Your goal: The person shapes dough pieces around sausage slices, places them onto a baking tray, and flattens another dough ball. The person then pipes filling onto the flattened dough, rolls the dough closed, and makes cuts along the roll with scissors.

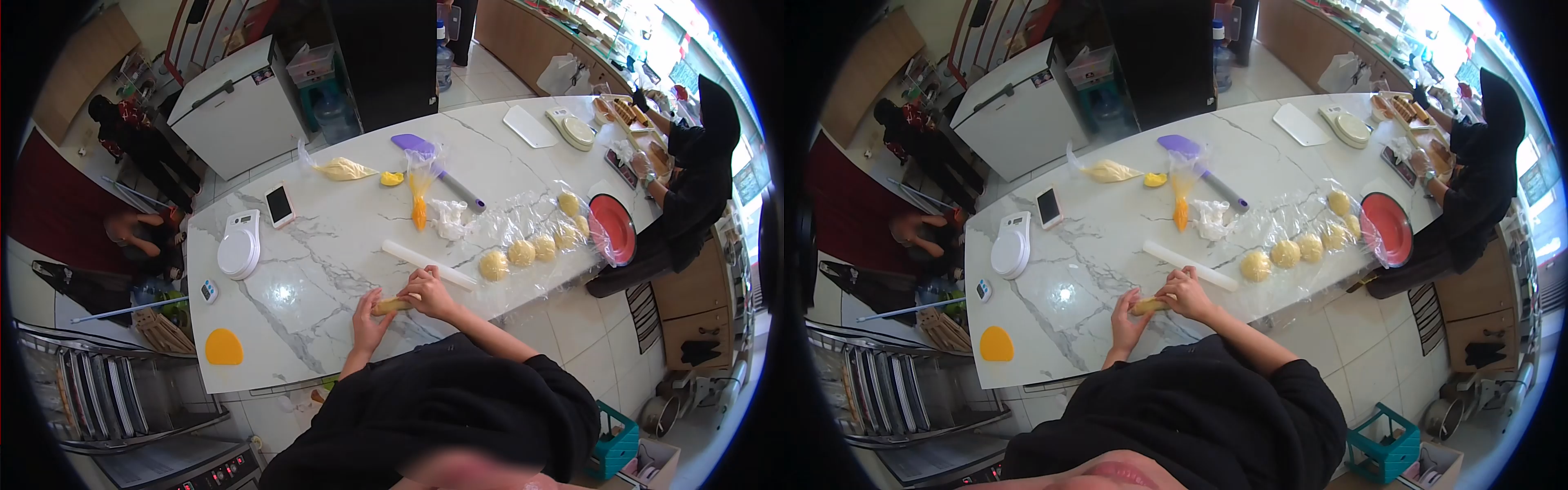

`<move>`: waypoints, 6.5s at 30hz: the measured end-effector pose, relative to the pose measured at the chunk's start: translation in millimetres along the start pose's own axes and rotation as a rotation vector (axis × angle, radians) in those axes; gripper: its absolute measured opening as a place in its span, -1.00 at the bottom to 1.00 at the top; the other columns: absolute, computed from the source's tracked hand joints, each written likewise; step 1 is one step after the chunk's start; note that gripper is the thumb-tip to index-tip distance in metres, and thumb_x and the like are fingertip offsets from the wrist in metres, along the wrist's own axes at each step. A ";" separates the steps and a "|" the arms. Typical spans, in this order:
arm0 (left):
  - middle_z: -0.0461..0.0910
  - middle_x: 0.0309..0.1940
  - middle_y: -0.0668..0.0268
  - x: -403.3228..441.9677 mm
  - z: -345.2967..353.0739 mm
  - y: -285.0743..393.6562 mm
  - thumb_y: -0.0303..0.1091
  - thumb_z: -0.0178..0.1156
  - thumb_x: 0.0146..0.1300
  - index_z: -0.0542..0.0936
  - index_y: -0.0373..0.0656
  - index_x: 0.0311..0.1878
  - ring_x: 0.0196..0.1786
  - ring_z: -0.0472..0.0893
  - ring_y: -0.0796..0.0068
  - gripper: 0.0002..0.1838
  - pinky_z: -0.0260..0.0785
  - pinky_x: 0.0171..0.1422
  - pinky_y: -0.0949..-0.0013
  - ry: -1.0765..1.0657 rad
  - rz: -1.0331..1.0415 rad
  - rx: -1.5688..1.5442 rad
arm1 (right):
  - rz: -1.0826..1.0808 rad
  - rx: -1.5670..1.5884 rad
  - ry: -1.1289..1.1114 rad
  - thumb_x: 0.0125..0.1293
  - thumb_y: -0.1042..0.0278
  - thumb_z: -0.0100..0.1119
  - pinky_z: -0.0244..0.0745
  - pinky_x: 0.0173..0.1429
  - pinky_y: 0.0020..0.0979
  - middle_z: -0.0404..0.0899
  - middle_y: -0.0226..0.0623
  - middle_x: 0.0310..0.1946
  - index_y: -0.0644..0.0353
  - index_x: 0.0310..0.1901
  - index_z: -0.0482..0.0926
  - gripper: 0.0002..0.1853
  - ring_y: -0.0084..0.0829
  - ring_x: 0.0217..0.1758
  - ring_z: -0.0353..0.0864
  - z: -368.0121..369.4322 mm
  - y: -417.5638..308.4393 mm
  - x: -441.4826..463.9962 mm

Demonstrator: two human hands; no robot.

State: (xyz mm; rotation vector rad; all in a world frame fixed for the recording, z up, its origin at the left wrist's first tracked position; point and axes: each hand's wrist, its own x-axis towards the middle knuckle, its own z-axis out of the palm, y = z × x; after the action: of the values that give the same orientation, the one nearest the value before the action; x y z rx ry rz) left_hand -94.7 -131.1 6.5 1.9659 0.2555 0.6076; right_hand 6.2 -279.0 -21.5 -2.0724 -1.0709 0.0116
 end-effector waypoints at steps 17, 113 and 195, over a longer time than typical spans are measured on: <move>0.62 -0.43 0.26 2.0 -12.7 -30.7 -0.58 0.28 -0.02 0.58 -0.27 -0.36 -0.39 0.61 0.47 -0.88 0.41 -0.24 0.48 -0.096 0.016 0.093 | -0.071 0.007 0.003 -0.04 0.18 0.31 -0.02 0.19 -0.16 0.57 -0.57 -0.38 0.00 -0.42 0.68 -0.84 -0.48 -0.07 0.39 5.4 -21.4 15.9; 0.63 -0.39 0.25 -12.6 -16.5 -35.6 -0.66 0.28 -0.05 0.64 -0.30 -0.32 -0.37 0.64 0.49 -0.83 0.51 -0.22 0.54 -0.055 -0.136 -0.023 | -0.025 -0.179 0.081 -0.02 0.38 0.27 -0.03 0.18 -0.12 0.61 -0.60 -0.41 -0.02 -0.41 0.66 -0.91 -0.49 -0.09 0.42 -20.0 -2.2 -11.1; 0.60 -0.21 0.24 -7.4 -4.8 -29.8 -0.51 0.36 -0.22 0.60 -0.14 -0.15 -0.14 0.55 0.22 -0.57 0.40 -0.02 0.31 -0.247 0.056 0.201 | 0.101 0.139 -0.155 -0.13 0.52 0.32 0.41 0.03 -0.25 0.56 -0.20 -0.19 0.20 -0.13 0.56 -0.60 -0.14 -0.07 0.48 1.4 -24.8 -3.3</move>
State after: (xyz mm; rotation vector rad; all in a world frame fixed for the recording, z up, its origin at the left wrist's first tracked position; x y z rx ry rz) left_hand -100.9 -116.9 -20.3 2.2248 0.1114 0.3797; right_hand -13.4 -272.2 -7.5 -2.0224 -1.0256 0.2938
